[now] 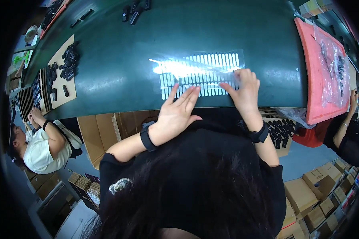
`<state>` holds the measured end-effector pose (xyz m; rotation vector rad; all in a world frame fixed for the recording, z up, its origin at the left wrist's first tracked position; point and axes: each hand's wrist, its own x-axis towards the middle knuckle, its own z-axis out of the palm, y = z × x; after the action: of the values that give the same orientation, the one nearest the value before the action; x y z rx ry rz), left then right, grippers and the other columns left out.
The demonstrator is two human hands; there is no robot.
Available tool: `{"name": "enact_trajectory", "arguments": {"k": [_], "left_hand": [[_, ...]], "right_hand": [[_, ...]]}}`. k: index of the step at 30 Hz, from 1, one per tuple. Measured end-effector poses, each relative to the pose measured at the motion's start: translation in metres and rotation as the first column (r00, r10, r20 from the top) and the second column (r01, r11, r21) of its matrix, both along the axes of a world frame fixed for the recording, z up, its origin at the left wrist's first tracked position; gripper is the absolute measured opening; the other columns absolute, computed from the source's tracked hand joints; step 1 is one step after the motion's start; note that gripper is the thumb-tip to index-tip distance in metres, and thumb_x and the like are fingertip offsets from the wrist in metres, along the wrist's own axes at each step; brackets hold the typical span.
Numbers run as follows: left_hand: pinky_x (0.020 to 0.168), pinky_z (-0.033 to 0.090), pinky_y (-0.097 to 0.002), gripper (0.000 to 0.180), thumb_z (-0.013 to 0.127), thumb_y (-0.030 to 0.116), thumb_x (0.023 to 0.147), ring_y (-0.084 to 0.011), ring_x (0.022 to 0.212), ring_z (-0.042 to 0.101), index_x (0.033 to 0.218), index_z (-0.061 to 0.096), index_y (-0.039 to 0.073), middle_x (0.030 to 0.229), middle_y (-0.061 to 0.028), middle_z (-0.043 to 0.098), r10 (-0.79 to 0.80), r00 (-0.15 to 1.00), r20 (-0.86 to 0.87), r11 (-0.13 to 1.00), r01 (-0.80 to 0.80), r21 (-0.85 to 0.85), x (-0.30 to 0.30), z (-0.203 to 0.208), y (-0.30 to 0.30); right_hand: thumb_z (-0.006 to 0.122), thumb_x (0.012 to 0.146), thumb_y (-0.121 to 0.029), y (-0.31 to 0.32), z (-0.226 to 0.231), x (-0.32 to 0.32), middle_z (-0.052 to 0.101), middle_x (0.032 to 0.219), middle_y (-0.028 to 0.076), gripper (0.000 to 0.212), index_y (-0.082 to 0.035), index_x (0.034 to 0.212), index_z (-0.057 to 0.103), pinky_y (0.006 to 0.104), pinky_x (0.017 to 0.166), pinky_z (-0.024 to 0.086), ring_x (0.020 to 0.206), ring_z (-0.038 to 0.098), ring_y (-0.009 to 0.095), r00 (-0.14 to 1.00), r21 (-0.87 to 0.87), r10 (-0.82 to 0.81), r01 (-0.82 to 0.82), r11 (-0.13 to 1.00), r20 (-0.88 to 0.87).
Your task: The person peels a sticker from a sheet, presses it onto the side of a microphone, and places the microphone onto the conveyor belt. This process is repeated for several microphones.
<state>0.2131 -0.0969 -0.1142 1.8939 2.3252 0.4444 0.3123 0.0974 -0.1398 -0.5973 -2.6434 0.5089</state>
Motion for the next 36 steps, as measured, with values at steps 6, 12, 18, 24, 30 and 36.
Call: {"name": "enact_trajectory", "arguments": {"k": [6, 12, 18, 24, 30, 36], "left_hand": [[0.099, 0.025, -0.042, 0.079, 0.064, 0.036, 0.063, -0.018, 0.108, 0.047, 0.122, 0.033, -0.007, 0.118, -0.0113, 0.048, 0.051, 0.998, 0.043, 0.996, -0.047, -0.08, -0.013, 0.014, -0.023], [0.097, 0.028, -0.0417, 0.075, 0.065, 0.03, 0.066, -0.0177, 0.104, 0.051, 0.122, 0.031, -0.005, 0.111, -0.0091, 0.053, 0.1, 0.993, 0.06, 0.994, -0.096, -0.056, -0.03, 0.014, -0.045], [0.098, 0.027, -0.0418, 0.07, 0.064, 0.025, 0.069, -0.0182, 0.103, 0.051, 0.125, 0.03, 0.0, 0.111, -0.0075, 0.053, 0.082, 0.986, 0.143, 0.995, -0.074, -0.061, -0.047, 0.014, -0.053], [0.089, 0.037, -0.0365, 0.058, 0.062, 0.008, 0.072, -0.0219, 0.098, 0.053, 0.123, 0.035, 0.003, 0.106, -0.011, 0.055, 0.143, 0.895, 0.422, 0.965, -0.22, 0.141, -0.054, 0.005, -0.066], [0.077, 0.044, -0.0283, 0.053, 0.06, -0.001, 0.071, -0.0212, 0.088, 0.056, 0.119, 0.038, 0.001, 0.098, -0.012, 0.056, 0.302, 0.641, 0.706, 0.801, -0.572, 0.176, -0.074, 0.007, -0.045], [0.075, 0.041, -0.0243, 0.037, 0.055, 0.001, 0.074, -0.0161, 0.086, 0.054, 0.11, 0.048, -0.001, 0.099, -0.0099, 0.054, 0.284, 0.85, 0.443, 0.801, -0.465, 0.378, -0.119, 0.105, -0.011]], "right_hand": [[0.069, 0.065, -0.016, 0.017, 0.01, 0.007, 0.045, 0.075, 0.007, 0.029, -0.005, 0.084, 0.05, 0.0306, 0.066, 0.036, 0.072, 0.044, 0.021, 0.997, -0.225, 0.07, -0.06, 0.973, 0.04], [0.061, 0.071, -0.006, 0.034, 0.015, 0.011, 0.042, 0.077, 0.007, 0.021, -0.004, 0.088, 0.048, 0.0282, 0.066, 0.036, 0.07, 0.04, 0.019, 0.973, -0.344, 0.214, -0.174, 0.923, 0.082], [0.053, 0.074, 0.002, 0.042, 0.015, 0.016, 0.044, 0.081, 0.007, 0.019, -0.003, 0.092, 0.048, 0.026, 0.066, 0.036, 0.07, 0.041, 0.018, 0.945, -0.431, 0.324, -0.271, 0.861, 0.053], [0.051, 0.076, 0.0, 0.048, 0.024, 0.017, 0.047, 0.082, 0.008, 0.014, -0.001, 0.09, 0.05, 0.0249, 0.069, 0.037, 0.074, 0.045, 0.017, 0.948, -0.461, 0.315, -0.26, 0.848, 0.047], [0.05, 0.08, -0.002, 0.048, 0.058, 0.012, 0.052, 0.077, 0.01, 0.007, 0.003, 0.081, 0.053, 0.023, 0.057, 0.039, 0.06, 0.049, 0.014, 0.962, -0.536, 0.267, -0.255, 0.805, -0.056], [0.046, 0.085, -0.009, 0.077, 0.132, -0.008, 0.052, 0.065, 0.006, 0.012, 0.001, 0.085, 0.053, 0.0194, 0.044, 0.038, 0.049, 0.048, 0.009, 0.966, -0.68, 0.095, -0.238, 0.694, -0.24]]}}
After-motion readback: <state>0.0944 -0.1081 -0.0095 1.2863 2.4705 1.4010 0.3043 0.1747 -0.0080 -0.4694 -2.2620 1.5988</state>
